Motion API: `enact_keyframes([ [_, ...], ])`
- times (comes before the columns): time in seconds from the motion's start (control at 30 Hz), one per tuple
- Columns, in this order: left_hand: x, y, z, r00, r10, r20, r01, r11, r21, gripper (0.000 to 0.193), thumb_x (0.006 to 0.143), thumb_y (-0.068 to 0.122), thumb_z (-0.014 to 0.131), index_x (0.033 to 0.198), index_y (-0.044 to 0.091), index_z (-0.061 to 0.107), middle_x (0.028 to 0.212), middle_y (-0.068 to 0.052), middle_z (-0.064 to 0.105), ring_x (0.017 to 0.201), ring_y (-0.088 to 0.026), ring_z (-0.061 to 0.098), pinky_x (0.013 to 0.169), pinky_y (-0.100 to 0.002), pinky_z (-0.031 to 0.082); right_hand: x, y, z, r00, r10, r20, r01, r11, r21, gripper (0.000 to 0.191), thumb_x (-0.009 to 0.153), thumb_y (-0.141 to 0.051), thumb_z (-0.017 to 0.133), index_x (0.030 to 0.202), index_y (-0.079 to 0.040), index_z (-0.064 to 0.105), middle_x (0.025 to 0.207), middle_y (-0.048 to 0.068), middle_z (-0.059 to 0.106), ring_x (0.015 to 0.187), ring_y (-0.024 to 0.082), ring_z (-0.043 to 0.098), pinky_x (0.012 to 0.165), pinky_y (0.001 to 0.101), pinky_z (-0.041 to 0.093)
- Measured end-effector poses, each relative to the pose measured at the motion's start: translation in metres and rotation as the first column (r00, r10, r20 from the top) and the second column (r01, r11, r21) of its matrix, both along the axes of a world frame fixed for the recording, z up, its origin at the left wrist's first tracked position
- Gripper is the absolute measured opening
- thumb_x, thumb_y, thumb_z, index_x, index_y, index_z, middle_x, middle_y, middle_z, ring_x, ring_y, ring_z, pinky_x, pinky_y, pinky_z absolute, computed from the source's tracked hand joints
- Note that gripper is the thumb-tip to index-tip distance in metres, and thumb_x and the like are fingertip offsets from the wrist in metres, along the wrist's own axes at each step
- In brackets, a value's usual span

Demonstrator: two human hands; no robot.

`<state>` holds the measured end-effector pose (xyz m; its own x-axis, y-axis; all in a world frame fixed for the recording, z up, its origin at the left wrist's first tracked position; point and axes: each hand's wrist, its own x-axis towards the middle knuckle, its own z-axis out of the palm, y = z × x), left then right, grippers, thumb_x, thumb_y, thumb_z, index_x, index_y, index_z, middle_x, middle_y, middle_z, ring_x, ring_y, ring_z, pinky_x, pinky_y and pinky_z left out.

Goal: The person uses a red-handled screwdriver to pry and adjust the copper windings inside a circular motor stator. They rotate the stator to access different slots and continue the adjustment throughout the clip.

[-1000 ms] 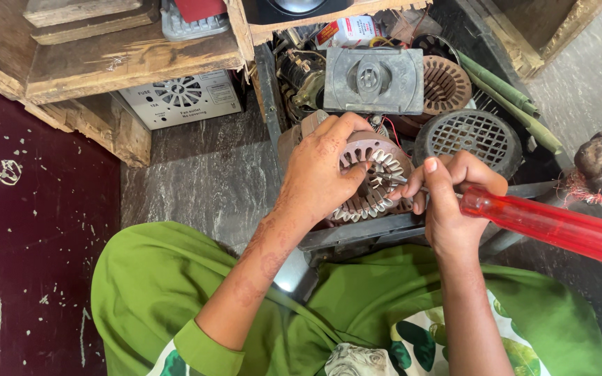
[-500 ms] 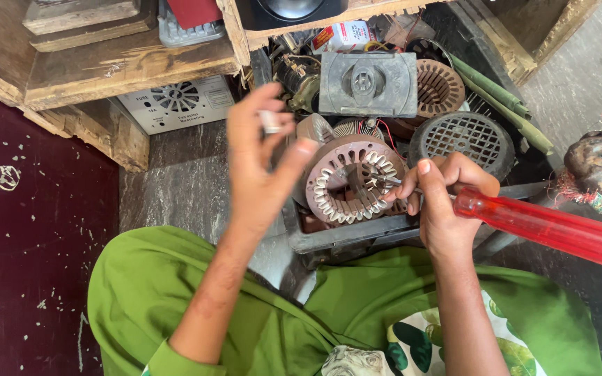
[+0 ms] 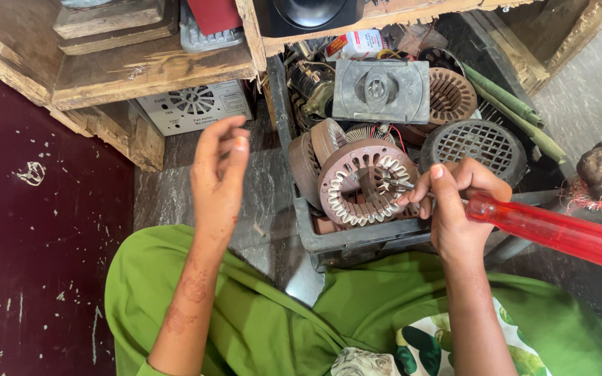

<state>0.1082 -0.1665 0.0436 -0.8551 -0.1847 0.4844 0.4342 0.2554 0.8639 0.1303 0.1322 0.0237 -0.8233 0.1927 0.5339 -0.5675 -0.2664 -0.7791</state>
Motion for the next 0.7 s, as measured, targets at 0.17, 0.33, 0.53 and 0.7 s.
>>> enact_keyframes([
  [0.17, 0.004, 0.037, 0.016, 0.981, -0.187, -0.057, 0.182, 0.98, -0.085, 0.034, 0.103, 0.017, 0.065, 0.135, 0.009, 0.063, 0.128, -0.007, 0.066, 0.118, -0.016, 0.066, 0.101, -0.033, 0.056, 0.0, 0.002, -0.004, 1.0, 0.017, -0.016, -0.018, 0.999, -0.041, 0.038, 0.107, 0.002, 0.06, 0.079, -0.009, 0.037, 0.074, 0.014, 0.059, 0.059, 0.017, 0.057, 0.06, 0.0358, 0.06],
  [0.33, 0.0, 0.089, 0.026, 0.92, -0.362, -0.147, 0.309, 0.905, -0.293, 0.041, 0.097, 0.018, 0.074, 0.136, 0.009, 0.062, 0.131, -0.01, 0.068, 0.123, -0.022, 0.068, 0.108, -0.035, 0.054, -0.003, 0.005, -0.008, 0.998, -0.049, -0.041, 0.047, 0.997, -0.057, 0.04, 0.108, -0.007, 0.067, 0.082, -0.009, 0.038, 0.071, 0.013, 0.057, 0.063, 0.02, 0.064, 0.046, 0.0252, 0.047],
  [0.53, -0.012, 0.109, 0.025, 0.928, -0.355, -0.113, 0.32, 0.915, -0.245, 0.033, 0.093, 0.018, 0.072, 0.123, 0.006, 0.07, 0.116, -0.01, 0.075, 0.105, -0.022, 0.076, 0.093, -0.033, 0.059, 0.0, 0.006, -0.007, 0.994, -0.044, -0.096, 0.042, 0.999, -0.02, 0.043, 0.11, -0.034, 0.067, 0.089, -0.002, 0.049, 0.09, 0.02, 0.066, 0.069, 0.022, 0.066, 0.06, 0.0275, 0.051],
  [0.7, -0.018, 0.118, 0.02, 0.982, -0.186, -0.026, 0.174, 0.954, -0.244, 0.023, 0.101, 0.025, 0.065, 0.109, 0.006, 0.076, 0.096, -0.01, 0.079, 0.084, -0.022, 0.079, 0.078, -0.033, 0.059, -0.006, 0.002, -0.002, 0.981, -0.07, -0.181, 0.063, 0.997, -0.045, 0.044, 0.111, -0.041, 0.06, 0.1, 0.001, 0.054, 0.107, 0.02, 0.067, 0.082, 0.024, 0.069, 0.078, 0.0344, 0.059],
])
